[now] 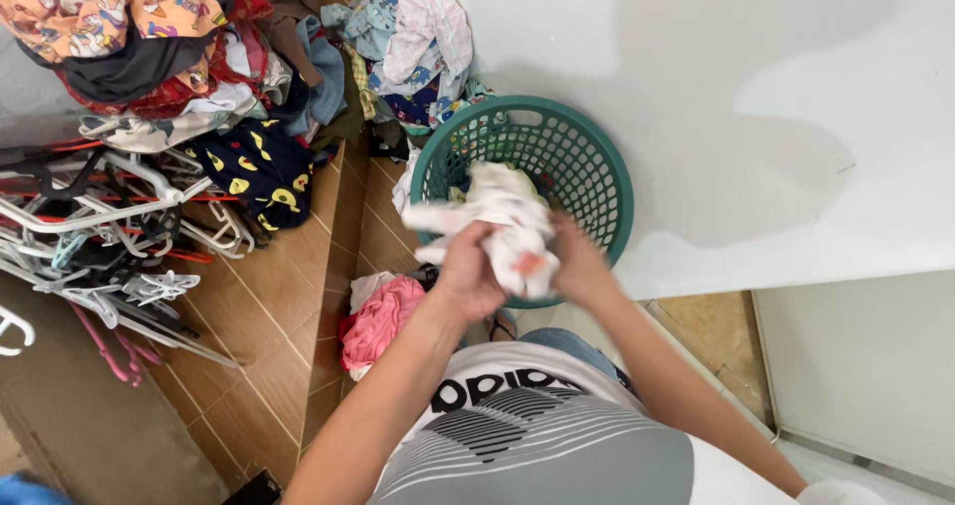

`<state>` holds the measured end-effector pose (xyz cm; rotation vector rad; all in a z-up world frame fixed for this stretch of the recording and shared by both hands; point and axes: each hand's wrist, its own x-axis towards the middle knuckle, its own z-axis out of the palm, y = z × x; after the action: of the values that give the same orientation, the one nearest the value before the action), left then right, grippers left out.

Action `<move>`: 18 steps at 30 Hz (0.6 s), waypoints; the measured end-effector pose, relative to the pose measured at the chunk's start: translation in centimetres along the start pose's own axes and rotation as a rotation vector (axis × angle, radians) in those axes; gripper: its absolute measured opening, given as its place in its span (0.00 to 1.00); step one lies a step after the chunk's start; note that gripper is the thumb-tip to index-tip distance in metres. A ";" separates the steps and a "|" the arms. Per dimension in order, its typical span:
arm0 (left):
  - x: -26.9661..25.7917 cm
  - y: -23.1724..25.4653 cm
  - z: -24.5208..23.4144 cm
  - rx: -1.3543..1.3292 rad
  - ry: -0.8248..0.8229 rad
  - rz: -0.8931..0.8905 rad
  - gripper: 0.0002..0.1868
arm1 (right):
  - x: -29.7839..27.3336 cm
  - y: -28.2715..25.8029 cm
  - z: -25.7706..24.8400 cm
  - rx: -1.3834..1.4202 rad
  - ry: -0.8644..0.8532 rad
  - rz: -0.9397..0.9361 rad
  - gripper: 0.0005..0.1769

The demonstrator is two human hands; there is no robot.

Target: The person picks up individual pieces of clothing from a large pile on a staircase and places them into a green plastic laundry basket.

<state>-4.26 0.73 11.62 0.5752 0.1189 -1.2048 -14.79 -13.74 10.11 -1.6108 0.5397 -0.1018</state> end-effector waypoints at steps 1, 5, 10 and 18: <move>-0.4 -0.1 1.0 0.001 -0.003 -0.002 0.23 | 0.4 0.7 1.3 0.117 -0.076 0.034 0.24; -2.8 1.1 2.4 -0.023 -0.250 -0.151 0.26 | 1.9 1.6 2.9 0.596 -0.233 0.235 0.30; -2.6 5.3 -3.6 0.324 -0.064 0.134 0.22 | 0.3 -0.5 -2.0 1.271 -0.582 0.044 0.37; 1.3 -0.3 -4.0 -0.155 -0.171 0.006 0.28 | 2.6 1.5 -1.3 1.191 -0.271 -0.100 0.26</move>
<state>-3.16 1.43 7.63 0.3355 0.0647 -1.2217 -13.42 -16.02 8.20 -0.4667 0.1065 -0.2238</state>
